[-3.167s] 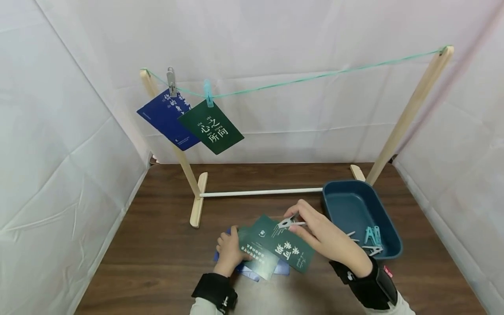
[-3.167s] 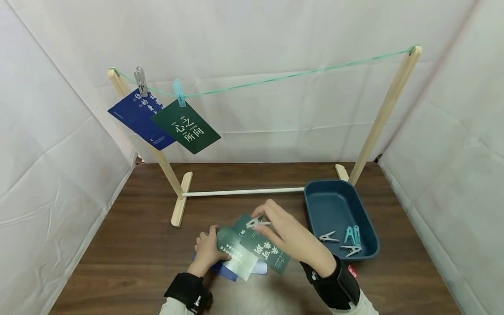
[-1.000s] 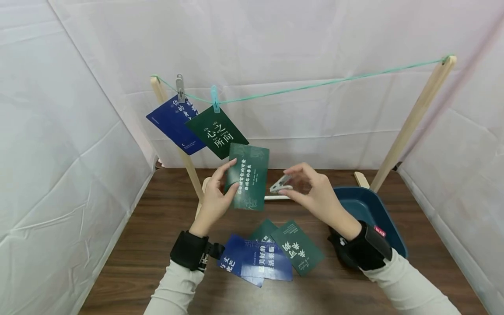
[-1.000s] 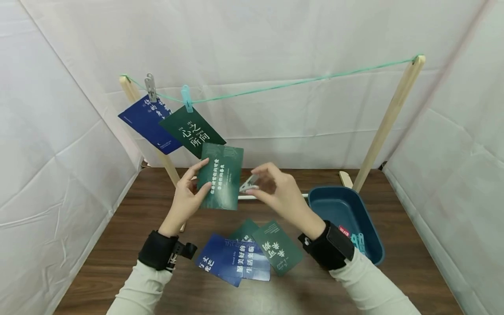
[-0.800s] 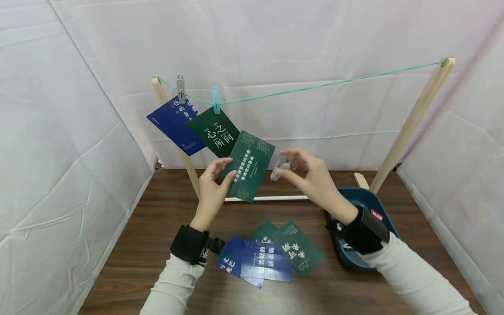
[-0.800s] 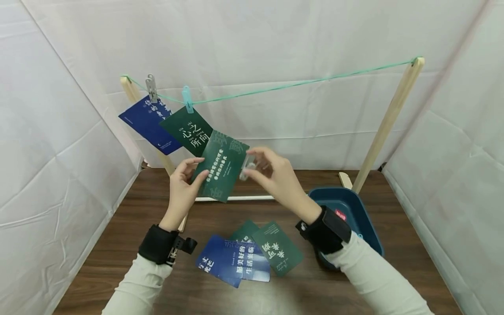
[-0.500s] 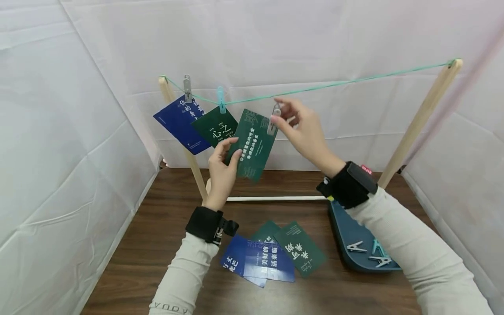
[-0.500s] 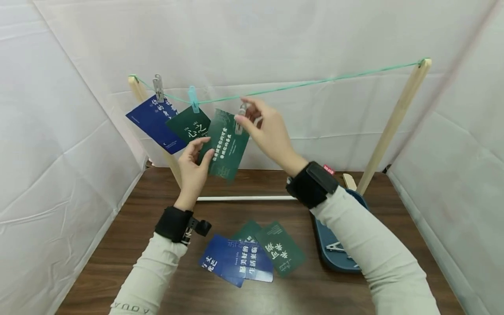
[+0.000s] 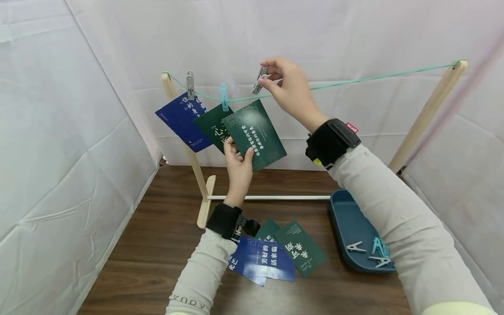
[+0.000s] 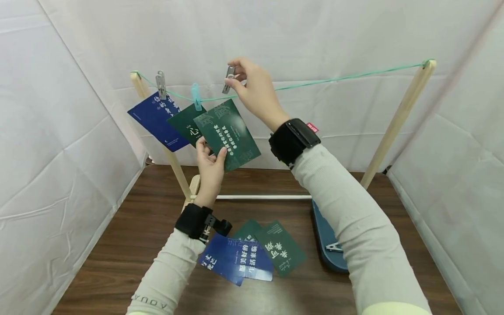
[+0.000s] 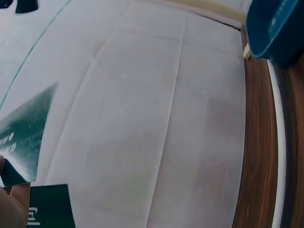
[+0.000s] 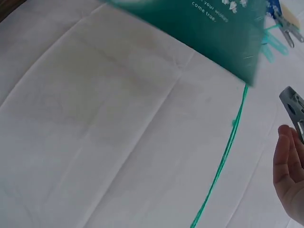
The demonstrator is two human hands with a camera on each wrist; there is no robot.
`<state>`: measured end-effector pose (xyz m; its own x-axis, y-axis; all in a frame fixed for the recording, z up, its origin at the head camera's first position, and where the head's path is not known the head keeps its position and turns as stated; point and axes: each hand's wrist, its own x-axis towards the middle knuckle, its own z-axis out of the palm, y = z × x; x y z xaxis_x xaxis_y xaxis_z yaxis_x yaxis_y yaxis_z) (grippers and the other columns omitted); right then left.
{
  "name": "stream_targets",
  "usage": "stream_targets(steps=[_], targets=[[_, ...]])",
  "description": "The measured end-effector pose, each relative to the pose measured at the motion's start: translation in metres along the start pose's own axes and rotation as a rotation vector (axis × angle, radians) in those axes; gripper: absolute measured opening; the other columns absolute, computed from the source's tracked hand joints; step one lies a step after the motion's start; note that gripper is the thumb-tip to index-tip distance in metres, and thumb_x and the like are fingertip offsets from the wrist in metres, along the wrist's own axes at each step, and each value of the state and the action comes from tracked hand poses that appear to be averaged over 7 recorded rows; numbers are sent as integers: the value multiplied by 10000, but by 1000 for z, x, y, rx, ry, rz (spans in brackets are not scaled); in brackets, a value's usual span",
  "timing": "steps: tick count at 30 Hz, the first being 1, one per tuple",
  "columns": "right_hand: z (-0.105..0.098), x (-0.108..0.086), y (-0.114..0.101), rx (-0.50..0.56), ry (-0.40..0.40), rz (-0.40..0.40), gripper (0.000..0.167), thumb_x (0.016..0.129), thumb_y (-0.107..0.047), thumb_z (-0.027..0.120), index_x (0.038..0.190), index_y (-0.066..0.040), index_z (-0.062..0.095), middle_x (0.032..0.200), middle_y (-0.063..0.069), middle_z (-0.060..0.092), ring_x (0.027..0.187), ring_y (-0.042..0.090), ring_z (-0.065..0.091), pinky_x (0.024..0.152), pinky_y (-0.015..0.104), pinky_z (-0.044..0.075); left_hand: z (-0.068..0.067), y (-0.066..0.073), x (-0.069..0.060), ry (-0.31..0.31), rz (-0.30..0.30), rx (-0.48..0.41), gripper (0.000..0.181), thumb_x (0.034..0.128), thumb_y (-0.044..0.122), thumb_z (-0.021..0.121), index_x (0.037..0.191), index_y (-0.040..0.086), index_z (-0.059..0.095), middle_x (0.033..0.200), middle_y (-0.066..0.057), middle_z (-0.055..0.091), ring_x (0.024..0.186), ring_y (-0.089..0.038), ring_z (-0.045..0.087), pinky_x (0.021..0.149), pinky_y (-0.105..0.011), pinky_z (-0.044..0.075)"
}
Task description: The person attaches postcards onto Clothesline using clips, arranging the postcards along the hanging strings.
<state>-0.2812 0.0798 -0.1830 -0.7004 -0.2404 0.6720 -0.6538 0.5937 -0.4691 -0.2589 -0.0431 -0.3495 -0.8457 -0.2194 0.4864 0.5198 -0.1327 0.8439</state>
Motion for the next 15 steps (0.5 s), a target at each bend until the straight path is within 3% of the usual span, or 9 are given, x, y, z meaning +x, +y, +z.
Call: stream_targets(steps=[5, 11, 15], targets=[[4, 9, 6, 49, -5, 31, 332, 894, -103, 641, 1202, 10, 586, 1030, 207, 670, 949, 259, 628, 865, 281, 490, 15, -6, 2, 16, -24, -59, 328, 959, -8, 484, 1215, 40, 285, 1168, -180, 477, 818, -129, 392, 727, -233, 323], [6, 14, 12, 33, 27, -28, 224, 884, -94, 649, 1070, 28, 629, 932, 210, 662, 803, 170, 595, 775, 196, 462, 23, -14, 4, 1, -42, -69, 311, 966, -12, 461, 1203, 52, 269, 1254, -188, 484, 812, -134, 381, 723, -234, 306], [3, 19, 11, -30, 25, -46, 200, 893, -94, 636, 1046, 34, 642, 931, 210, 651, 801, 195, 577, 767, 206, 440, 23, -19, 8, 2, -36, -59, 315, 974, 3, 454, 1216, 50, 257, 1284, -185, 472, 810, -139, 362, 731, -232, 295]])
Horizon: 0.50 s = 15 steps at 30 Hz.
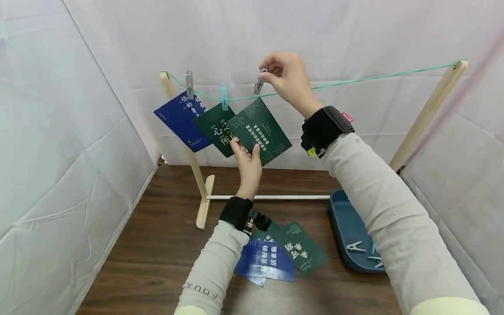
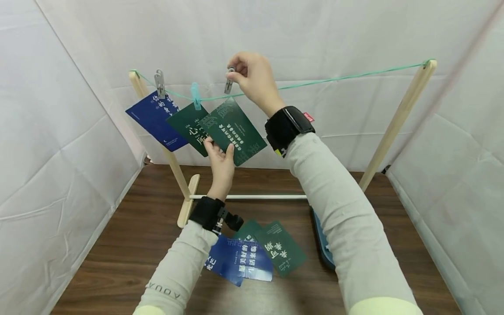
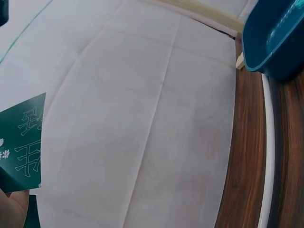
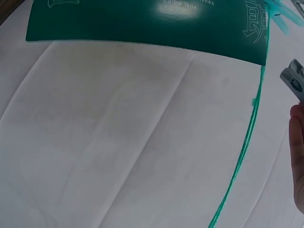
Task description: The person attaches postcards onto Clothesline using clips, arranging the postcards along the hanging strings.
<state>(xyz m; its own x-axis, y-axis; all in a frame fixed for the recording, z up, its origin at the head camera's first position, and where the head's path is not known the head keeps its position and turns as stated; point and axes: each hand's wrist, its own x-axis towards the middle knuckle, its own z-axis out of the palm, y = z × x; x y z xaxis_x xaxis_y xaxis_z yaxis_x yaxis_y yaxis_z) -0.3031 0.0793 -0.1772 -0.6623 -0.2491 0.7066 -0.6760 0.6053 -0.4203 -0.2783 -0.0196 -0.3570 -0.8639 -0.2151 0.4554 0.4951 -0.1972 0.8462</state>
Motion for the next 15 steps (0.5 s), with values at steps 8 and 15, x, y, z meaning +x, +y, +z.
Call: stream_targets(steps=[8, 15], targets=[[2, 6, 2, -79, -108, 42, 191, 908, -97, 620, 1051, 25, 653, 951, 187, 649, 800, 211, 577, 744, 231, 434, 3, -3, 4, 11, -24, -11, 289, 984, 34, 444, 1186, 84, 243, 1240, -127, 463, 784, -141, 339, 736, -240, 299], [7, 8, 6, -93, -224, 124, 197, 918, -101, 609, 1065, 25, 647, 910, 142, 615, 715, 103, 480, 701, 236, 382, 0, -6, 3, 8, -73, 2, 298, 997, 56, 424, 1198, 93, 207, 1313, -111, 395, 745, -173, 252, 735, -281, 253]])
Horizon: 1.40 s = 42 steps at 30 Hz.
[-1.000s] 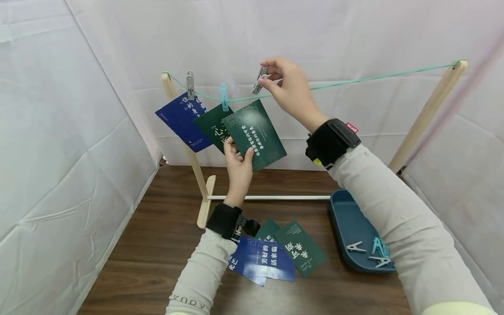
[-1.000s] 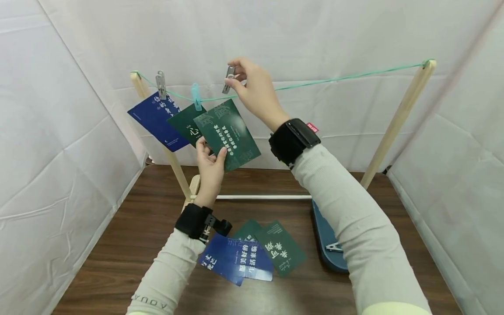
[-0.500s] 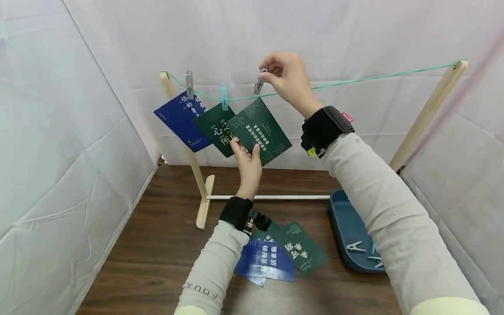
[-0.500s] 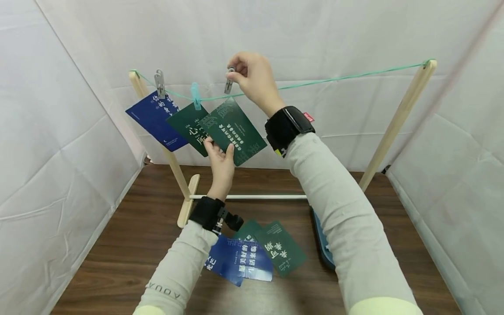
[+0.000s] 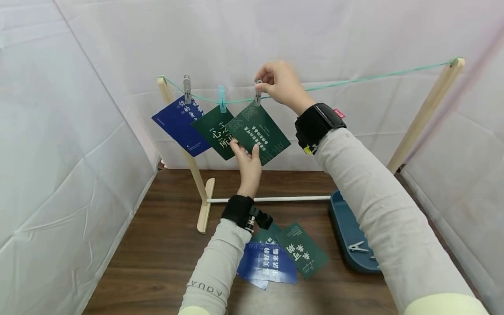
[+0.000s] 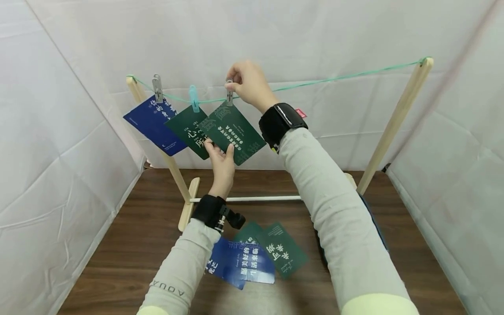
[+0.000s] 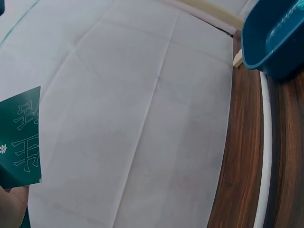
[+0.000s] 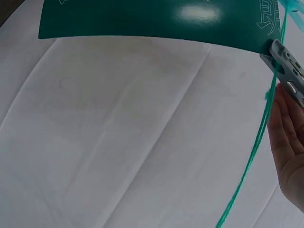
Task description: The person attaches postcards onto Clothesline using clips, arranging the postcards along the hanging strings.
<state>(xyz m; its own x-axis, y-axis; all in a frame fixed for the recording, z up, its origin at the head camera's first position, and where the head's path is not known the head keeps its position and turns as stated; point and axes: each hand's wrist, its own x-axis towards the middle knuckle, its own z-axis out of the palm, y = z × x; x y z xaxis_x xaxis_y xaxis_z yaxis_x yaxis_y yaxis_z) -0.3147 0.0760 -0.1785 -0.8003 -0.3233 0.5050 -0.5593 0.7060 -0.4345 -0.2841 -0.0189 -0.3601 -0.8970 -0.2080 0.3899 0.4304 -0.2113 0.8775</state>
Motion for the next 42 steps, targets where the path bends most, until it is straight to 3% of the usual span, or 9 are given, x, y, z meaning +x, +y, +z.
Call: stream_targets(steps=[8, 11, 13, 18, 22, 28, 32, 36, 42], targets=[[-2, 3, 0, 42, -72, 15, 238, 934, -99, 583, 1119, 46, 622, 922, 140, 614, 760, 154, 533, 718, 244, 401, -1, 3, 9, -11, 0, -3, 324, 992, 53, 433, 1232, 109, 222, 1363, -102, 366, 814, -138, 298, 754, -261, 269], [-3, 2, 1, 53, -108, 17, 265, 945, -100, 563, 1160, 52, 601, 972, 178, 626, 830, 241, 569, 746, 258, 424, -1, 2, 11, 4, -13, 1, 335, 991, 51, 438, 1241, 108, 224, 1291, -69, 328, 837, -140, 284, 754, -261, 258], [-3, 1, 1, 62, -140, 25, 293, 955, -92, 543, 1204, 58, 572, 1047, 221, 621, 915, 302, 581, 806, 288, 451, -1, 1, 12, 14, -18, 14, 338, 989, 54, 445, 1245, 94, 229, 1133, -40, 339, 796, -141, 282, 731, -258, 258], [0, 0, -1, 70, -205, 55, 352, 976, -84, 497, 1299, 58, 492, 1187, 255, 562, 1067, 334, 554, 936, 371, 443, 1, -6, 10, 35, -30, 14, 370, 988, 77, 462, 1302, 75, 266, 950, 13, 349, 737, -139, 317, 705, -241, 305], [1, -1, -3, 61, -221, 50, 371, 987, -90, 477, 1330, 52, 462, 1222, 247, 542, 1108, 329, 532, 958, 381, 423, 0, -15, 6, 19, -52, 14, 333, 1007, 133, 443, 1288, 38, 294, 1047, -39, 389, 927, -188, 434, 825, -281, 387], [4, -9, 1, 53, -241, 40, 398, 997, -135, 470, 1365, 11, 428, 1279, 216, 511, 1134, 325, 519, 987, 379, 411, -4, -35, -10, -62, -162, 123, 322, 1013, 209, 440, 1235, -16, 377, 1179, -194, 438, 1135, -349, 461, 968, -441, 402], [5, -15, 8, 55, -226, 36, 406, 995, -137, 475, 1372, 5, 420, 1318, 207, 485, 1163, 329, 508, 1002, 390, 408, -9, -49, -22, -105, -205, 162, 321, 1014, 217, 440, 1239, -10, 413, 1194, -217, 469, 1128, -357, 481, 965, -451, 409], [5, -22, 13, 43, -181, 42, 477, 996, -192, 482, 1431, -44, 354, 1405, 181, 437, 1298, 309, 421, 1084, 399, 344, -13, -58, -32, -160, -227, 183, 338, 1010, 232, 448, 1247, -4, 403, 1163, -196, 474, 1117, -344, 491, 955, -429, 420], [4, -42, 13, -61, -16, -69, 517, 990, -226, 494, 1454, -72, 328, 1476, 135, 379, 1389, 263, 320, 1154, 327, 238, -18, -66, -45, -235, -238, 214, 370, 1000, 247, 475, 1269, 7, 393, 1170, -191, 480, 1102, -331, 496, 915, -412, 432]])
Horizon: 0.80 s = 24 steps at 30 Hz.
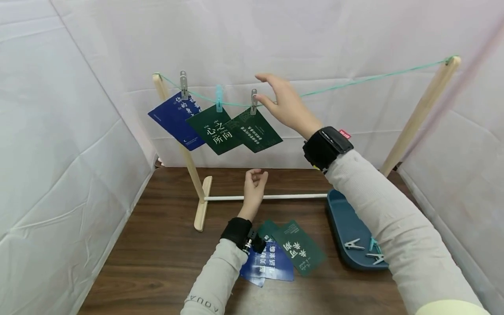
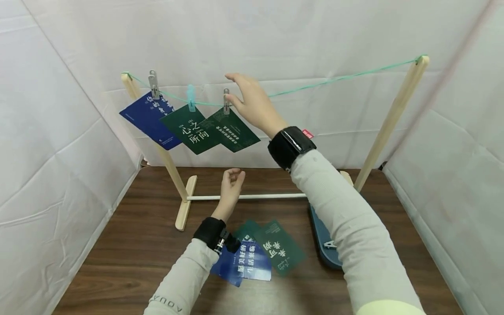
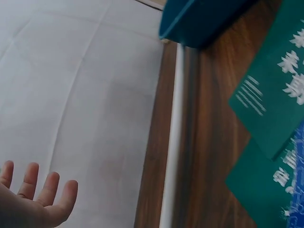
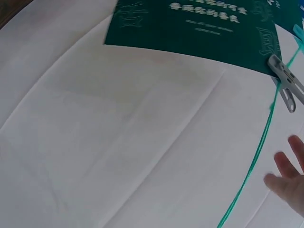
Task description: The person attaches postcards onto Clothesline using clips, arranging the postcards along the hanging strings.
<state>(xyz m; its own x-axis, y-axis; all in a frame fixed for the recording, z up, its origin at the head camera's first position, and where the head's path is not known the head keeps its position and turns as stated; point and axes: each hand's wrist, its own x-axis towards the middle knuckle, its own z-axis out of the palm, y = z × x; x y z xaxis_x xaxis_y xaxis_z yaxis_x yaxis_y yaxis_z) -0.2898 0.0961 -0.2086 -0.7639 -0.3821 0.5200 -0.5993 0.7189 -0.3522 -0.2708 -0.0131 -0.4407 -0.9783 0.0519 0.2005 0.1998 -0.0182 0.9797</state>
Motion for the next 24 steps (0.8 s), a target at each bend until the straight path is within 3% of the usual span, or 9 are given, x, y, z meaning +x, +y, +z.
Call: stream_targets(steps=[6, 9, 11, 15, 18, 24], targets=[[-3, -24, 12, -76, 209, -148, 470, 952, -115, 557, 1393, -35, 419, 1404, 160, 420, 1326, 302, 334, 1132, 366, 237, 6, -7, -7, -50, 58, 62, 379, 983, 230, 512, 1281, 33, 384, 1155, -207, 493, 1101, -343, 511, 912, -444, 446], [-3, -38, 23, -102, 263, -219, 470, 927, -64, 584, 1371, -16, 439, 1364, 189, 422, 1294, 325, 334, 1103, 413, 262, 15, -7, -12, -97, 94, 91, 372, 982, 220, 512, 1282, 27, 409, 1172, -223, 498, 1110, -351, 511, 929, -461, 446], [-4, -49, 30, -101, 273, -241, 466, 913, -26, 592, 1357, -5, 450, 1343, 206, 427, 1274, 336, 346, 1075, 434, 286, 22, -2, -22, -134, 89, 126, 376, 985, 239, 508, 1286, 24, 444, 1207, -218, 485, 1128, -343, 496, 933, -454, 446], [-3, -75, 46, -114, 288, -252, 430, 904, 12, 584, 1317, 27, 467, 1296, 241, 442, 1221, 363, 389, 1018, 462, 332, 38, 9, -43, -207, 86, 189, 391, 986, 268, 506, 1304, 42, 495, 1294, -187, 436, 1149, -306, 453, 886, -413, 456], [-2, -95, 60, -162, 302, -241, 435, 899, 17, 584, 1314, 43, 454, 1278, 254, 453, 1196, 380, 420, 1005, 477, 351, 51, 13, -53, -257, 106, 211, 395, 980, 256, 520, 1319, 56, 500, 1316, -166, 431, 1182, -308, 442, 923, -422, 439], [-2, -134, 83, -228, 254, -147, 478, 881, 12, 614, 1328, 33, 447, 1266, 239, 475, 1182, 377, 453, 1011, 482, 369, 73, 15, -75, -395, 165, 253, 431, 977, 237, 526, 1361, 52, 463, 1344, -157, 455, 1254, -332, 441, 1001, -474, 403]])
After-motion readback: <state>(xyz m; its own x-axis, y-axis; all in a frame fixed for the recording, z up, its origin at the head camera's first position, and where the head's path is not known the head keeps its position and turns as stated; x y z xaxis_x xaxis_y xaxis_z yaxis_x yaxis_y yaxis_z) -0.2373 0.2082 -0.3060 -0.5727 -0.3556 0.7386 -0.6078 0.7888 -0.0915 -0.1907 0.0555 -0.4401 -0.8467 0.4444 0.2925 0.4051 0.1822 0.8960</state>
